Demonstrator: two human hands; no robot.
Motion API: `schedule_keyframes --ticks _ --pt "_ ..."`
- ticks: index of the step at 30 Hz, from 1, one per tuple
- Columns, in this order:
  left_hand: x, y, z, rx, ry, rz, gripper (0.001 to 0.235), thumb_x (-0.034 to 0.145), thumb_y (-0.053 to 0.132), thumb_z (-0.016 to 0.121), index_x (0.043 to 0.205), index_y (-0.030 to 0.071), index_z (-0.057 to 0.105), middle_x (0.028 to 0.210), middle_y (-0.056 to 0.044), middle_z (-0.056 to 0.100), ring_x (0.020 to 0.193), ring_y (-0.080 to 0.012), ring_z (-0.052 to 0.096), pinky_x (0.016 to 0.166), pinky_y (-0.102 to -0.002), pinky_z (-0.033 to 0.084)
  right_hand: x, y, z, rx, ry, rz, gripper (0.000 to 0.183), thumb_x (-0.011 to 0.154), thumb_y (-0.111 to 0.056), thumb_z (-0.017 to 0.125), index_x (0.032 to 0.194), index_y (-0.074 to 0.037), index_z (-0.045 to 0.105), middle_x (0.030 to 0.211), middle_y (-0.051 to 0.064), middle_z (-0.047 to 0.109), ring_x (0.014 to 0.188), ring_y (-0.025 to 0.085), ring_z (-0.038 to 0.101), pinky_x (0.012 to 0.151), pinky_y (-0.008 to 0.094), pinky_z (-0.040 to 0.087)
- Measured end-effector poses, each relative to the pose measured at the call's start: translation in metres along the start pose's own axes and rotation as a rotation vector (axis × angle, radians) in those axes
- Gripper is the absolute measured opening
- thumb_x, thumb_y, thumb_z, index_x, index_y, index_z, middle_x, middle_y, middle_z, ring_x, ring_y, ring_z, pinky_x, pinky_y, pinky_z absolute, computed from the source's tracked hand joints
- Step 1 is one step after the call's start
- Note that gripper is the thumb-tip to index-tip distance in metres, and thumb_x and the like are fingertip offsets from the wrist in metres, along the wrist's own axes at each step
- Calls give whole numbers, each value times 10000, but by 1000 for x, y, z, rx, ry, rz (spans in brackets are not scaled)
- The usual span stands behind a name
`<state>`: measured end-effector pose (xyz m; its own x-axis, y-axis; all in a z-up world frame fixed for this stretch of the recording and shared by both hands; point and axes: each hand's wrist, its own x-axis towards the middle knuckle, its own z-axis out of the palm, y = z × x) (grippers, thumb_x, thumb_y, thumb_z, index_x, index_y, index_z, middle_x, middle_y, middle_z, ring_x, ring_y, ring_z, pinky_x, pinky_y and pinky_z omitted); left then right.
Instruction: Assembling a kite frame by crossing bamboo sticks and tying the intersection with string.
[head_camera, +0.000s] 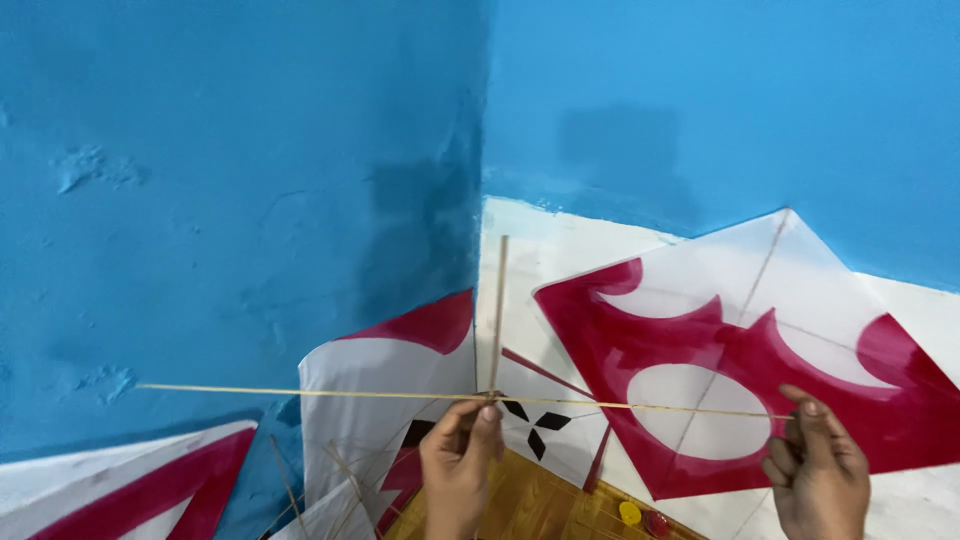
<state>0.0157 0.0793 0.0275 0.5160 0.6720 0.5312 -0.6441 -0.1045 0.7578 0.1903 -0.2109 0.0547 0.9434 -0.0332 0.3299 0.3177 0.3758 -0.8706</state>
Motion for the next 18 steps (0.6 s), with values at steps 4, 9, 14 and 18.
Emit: schedule_keyframes --ticks 4,9,14,18 --pt "-3 21 0 -18 9 -177 244 920 196 722 966 -29 804 768 -115 745 664 -196 668 634 -328 606 10 9 -12 33 12 8 281 1162 -343 499 1262 -96 591 697 -75 234 526 52 151 456 259 101" --pt "-10 31 -11 259 -137 -147 658 925 292 656 1524 103 464 1239 -51 711 1162 -181 684 944 -334 630 28 23 -31 146 -60 41 205 1133 -362 519 1237 -193 566 716 -109 216 540 46 142 468 232 109" --pt "-11 33 -61 352 215 23 346 940 171 627 1278 99 615 1163 -83 727 1085 -202 721 953 -329 605 28 17 -31 150 -89 51 181 1140 -366 495 1218 -211 546 690 -102 179 531 52 120 456 240 90" --pt "-12 44 -133 616 570 479 41 1032 5 593 1028 13 633 1071 -156 627 1018 -275 618 870 -371 545 21 11 -32 118 -64 71 148 1146 -324 484 1201 -209 558 711 -99 212 534 50 124 452 233 87"
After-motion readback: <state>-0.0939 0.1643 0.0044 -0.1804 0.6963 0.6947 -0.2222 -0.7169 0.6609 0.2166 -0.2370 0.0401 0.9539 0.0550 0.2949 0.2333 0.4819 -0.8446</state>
